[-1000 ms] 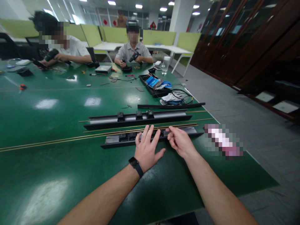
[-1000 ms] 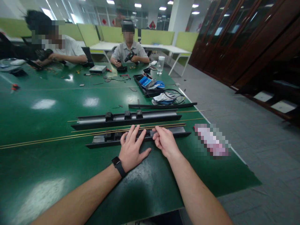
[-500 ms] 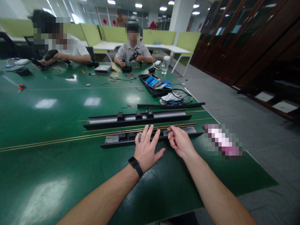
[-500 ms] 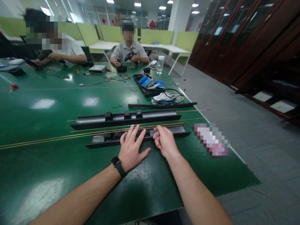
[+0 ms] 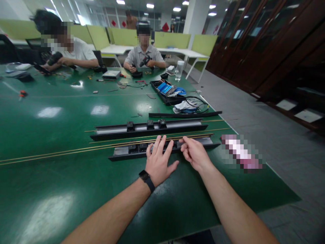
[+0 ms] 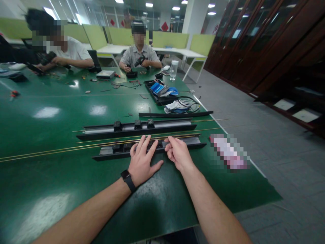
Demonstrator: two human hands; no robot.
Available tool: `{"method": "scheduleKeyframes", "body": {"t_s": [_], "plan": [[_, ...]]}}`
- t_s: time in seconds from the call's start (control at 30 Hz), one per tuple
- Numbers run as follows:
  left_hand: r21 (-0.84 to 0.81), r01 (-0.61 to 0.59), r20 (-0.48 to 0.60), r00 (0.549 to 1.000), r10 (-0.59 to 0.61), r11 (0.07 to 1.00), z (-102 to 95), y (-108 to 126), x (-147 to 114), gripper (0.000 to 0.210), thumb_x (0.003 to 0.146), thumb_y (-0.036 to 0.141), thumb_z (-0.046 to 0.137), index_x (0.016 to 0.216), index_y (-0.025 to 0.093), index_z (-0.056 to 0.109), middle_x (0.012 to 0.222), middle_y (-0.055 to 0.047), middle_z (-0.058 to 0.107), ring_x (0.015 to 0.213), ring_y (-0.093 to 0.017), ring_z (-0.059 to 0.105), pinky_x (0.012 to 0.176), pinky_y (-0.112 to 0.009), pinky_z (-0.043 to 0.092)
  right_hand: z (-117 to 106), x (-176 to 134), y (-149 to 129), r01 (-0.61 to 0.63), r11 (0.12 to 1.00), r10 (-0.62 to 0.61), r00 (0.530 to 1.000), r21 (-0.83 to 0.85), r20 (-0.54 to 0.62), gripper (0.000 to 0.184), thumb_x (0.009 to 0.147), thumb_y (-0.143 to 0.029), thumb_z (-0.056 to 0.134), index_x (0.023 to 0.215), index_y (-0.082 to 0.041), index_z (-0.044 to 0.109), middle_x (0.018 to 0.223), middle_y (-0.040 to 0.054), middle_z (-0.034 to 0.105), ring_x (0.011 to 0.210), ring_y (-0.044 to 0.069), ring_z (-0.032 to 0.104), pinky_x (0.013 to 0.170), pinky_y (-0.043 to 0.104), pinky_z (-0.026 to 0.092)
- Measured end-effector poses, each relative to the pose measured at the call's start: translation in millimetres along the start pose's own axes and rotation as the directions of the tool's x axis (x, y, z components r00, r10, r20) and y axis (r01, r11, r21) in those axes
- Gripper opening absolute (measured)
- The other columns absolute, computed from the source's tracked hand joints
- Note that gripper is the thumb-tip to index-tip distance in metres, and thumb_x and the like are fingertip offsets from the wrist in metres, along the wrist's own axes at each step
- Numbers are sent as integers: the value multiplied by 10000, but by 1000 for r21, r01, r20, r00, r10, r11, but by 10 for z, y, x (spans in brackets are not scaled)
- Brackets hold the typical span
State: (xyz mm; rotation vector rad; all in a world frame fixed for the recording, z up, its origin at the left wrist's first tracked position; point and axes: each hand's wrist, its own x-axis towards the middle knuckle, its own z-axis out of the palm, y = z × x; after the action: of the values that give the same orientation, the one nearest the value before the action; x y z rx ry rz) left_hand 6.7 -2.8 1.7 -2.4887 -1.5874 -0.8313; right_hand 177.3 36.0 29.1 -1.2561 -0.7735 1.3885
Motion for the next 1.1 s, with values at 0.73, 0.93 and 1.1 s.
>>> {"method": "scheduleKeyframes", "body": {"t_s": [0.73,0.93,1.1], "plan": [[6,-3,2,1000,3,1000,-19,3,1,731,857,559,611,1495,247,435,1635,-126,276,1519,-333,213,1137,-527,253,-20,18,15,12,1000,-12,1000,16,-3,293,864,-434,679,880,-148,614,526,-20,592,262,53,392,244,149,187],[12,1,4,1000,-1,1000,-20,3,4,717,863,556,601,1491,251,440,1634,-122,281,1516,-332,223,1141,-524,253,10,11,-19,-17,999,18,999,33,-47,268,921,-409,592,878,-145,607,508,-15,585,258,59,386,241,151,182],[9,2,-1,1000,-2,1000,-15,-1,3,719,863,564,599,1490,249,441,1636,-116,276,1519,-326,217,1145,-525,247,6,17,-12,1,999,3,998,52,-69,248,915,-408,593,884,-162,587,509,-21,586,255,63,379,241,153,183]]}}
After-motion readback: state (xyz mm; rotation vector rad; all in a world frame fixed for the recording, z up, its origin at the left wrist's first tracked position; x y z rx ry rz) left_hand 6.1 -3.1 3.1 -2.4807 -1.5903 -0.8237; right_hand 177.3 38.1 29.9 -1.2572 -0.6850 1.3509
